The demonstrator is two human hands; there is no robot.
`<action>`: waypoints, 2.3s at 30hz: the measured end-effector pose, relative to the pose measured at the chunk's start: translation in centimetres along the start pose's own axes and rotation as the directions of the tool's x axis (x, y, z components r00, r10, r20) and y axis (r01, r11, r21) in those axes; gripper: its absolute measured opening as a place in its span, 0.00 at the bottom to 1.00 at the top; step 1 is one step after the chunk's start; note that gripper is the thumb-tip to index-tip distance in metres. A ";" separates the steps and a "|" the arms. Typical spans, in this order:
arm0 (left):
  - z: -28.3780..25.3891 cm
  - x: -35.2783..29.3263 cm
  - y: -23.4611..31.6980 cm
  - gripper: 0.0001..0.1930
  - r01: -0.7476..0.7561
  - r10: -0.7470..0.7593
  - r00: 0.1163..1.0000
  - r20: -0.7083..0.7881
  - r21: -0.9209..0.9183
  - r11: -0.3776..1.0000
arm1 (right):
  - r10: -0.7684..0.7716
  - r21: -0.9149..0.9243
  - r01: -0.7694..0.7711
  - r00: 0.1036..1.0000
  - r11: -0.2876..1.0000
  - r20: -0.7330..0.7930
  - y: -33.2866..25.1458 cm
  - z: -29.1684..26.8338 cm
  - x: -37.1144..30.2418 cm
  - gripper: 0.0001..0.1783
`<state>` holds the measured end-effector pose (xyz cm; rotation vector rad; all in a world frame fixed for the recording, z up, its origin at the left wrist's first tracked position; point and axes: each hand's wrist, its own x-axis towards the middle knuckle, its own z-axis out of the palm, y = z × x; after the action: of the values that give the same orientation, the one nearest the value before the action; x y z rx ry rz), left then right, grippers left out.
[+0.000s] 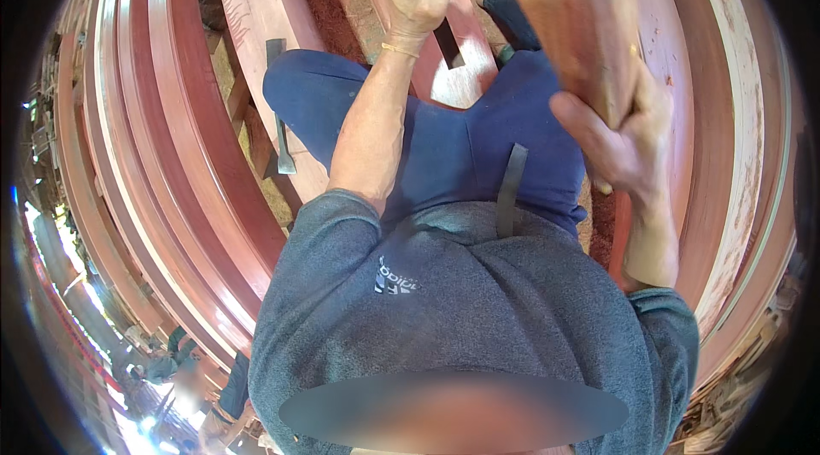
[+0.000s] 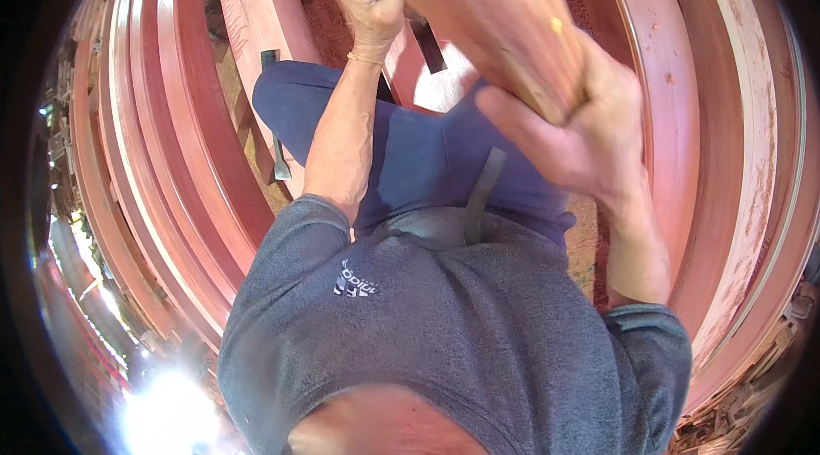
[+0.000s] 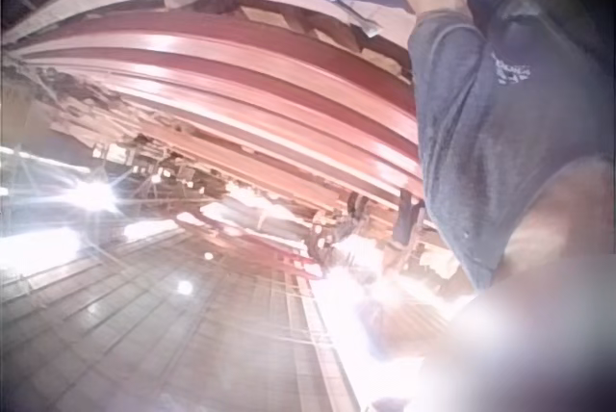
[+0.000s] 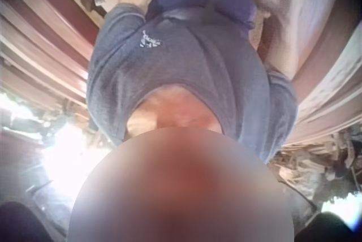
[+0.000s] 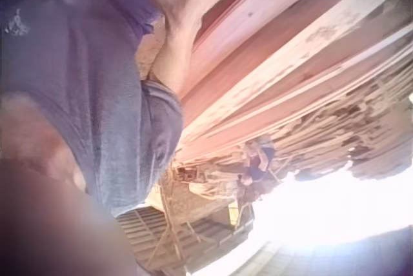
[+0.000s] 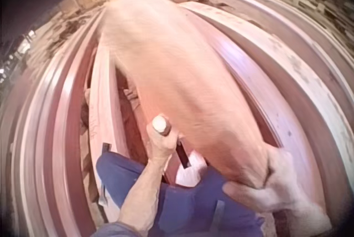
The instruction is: The person uses a chisel and mallet to shape a curved wooden piece. They repeatedly strike the chisel to remove wood shavings, repositioning the piece as needed to continue shaping its surface.
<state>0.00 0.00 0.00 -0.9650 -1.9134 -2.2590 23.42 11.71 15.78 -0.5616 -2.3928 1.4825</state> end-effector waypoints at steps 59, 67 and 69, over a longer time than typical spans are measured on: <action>-12.4 7.3 17.0 0.16 0.129 -0.153 0.987 -0.043 -0.341 0.931 | 0.790 0.346 -0.785 0.590 0.514 0.165 21.2 -1.8 3.1 0.26; -4.7 6.1 16.1 0.24 0.021 0.000 0.985 0.170 -0.119 0.993 | 0.590 0.636 -0.673 0.704 0.377 0.395 16.5 -2.6 4.5 0.32; -1.3 4.1 15.0 0.28 -0.194 0.170 0.937 0.307 0.050 0.980 | 0.401 0.733 -0.601 0.786 0.318 0.470 14.9 -2.4 5.8 0.33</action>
<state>2.12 -3.32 15.06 -1.4813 -1.9055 -2.0116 21.96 22.24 3.63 -0.9485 -1.1776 2.8396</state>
